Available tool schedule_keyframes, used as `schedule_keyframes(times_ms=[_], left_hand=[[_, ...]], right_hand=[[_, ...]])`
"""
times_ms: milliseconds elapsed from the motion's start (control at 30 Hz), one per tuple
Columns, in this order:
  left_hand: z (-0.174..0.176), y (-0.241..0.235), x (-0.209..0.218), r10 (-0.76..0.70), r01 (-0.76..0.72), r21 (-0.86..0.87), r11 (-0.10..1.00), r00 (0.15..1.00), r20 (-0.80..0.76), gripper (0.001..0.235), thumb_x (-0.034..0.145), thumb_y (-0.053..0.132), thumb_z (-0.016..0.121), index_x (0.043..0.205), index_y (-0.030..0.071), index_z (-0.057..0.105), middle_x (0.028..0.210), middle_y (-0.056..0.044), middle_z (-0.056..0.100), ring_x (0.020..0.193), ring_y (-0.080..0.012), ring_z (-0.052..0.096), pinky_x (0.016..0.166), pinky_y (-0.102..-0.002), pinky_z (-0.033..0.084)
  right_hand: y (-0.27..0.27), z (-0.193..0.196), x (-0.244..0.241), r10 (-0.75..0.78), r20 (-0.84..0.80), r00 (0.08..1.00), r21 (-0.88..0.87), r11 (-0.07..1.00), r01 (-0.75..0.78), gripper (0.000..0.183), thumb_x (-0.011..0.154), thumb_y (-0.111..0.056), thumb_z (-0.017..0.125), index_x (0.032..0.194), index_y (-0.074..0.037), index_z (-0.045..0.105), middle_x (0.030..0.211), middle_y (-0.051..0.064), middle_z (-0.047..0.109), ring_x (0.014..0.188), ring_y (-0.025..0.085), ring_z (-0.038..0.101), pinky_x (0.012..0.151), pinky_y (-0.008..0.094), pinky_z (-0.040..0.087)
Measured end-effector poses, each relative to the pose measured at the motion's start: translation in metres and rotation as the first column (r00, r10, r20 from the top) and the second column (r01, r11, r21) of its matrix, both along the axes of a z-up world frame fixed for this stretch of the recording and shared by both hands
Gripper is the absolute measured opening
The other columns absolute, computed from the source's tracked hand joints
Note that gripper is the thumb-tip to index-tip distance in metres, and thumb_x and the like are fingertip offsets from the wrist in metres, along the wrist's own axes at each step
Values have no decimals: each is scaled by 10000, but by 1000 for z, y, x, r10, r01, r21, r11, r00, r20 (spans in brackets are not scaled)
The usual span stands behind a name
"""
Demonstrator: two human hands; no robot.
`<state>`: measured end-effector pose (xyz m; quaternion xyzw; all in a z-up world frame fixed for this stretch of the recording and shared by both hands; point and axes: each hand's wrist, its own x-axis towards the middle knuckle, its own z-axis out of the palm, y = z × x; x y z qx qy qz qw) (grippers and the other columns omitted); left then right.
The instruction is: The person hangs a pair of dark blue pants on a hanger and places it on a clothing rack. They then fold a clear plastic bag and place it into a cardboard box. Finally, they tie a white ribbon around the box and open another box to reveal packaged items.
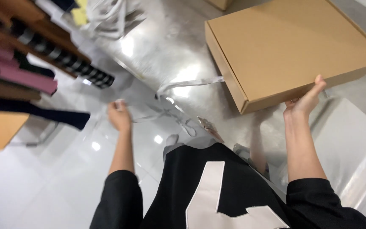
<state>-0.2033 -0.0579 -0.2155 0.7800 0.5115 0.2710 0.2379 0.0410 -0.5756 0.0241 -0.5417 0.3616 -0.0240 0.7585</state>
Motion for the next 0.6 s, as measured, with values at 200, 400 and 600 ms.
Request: schedule_keyframes(times_ms=[200, 400, 600], left_hand=[[63, 65, -97, 142, -185, 190, 964, 965, 221, 180, 1029, 277, 684, 1151, 153, 636, 966, -52, 731, 858, -270, 681, 811, -419, 500], [82, -77, 22, -325, 313, -407, 858, 945, 43, 416, 898, 490, 782, 1218, 261, 649, 1182, -32, 767, 1038, -220, 721, 883, -389, 513], [118, -196, 58, -624, 366, -806, 464, 782, -4, 773, 862, 562, 759, 1340, 67, 406, 1195, -134, 709, 736, -281, 652, 639, -428, 482]], right_hand=[[33, -60, -7, 99, 10, 995, 133, 986, -100, 838, 713, -739, 580, 1496, -440, 574, 1382, -9, 783, 1145, 187, 839, 870, 366, 724], [54, -57, -12, 203, 79, 976, 257, 942, -216, 1312, 507, -756, 847, 1629, -287, 356, 1624, 168, 555, 1458, 366, 635, 1145, 590, 598], [67, -62, -29, 307, -4, 952, 277, 915, -294, 1264, 386, -827, 774, 1521, -319, 548, 1532, 52, 667, 1406, 257, 702, 1198, 486, 560]])
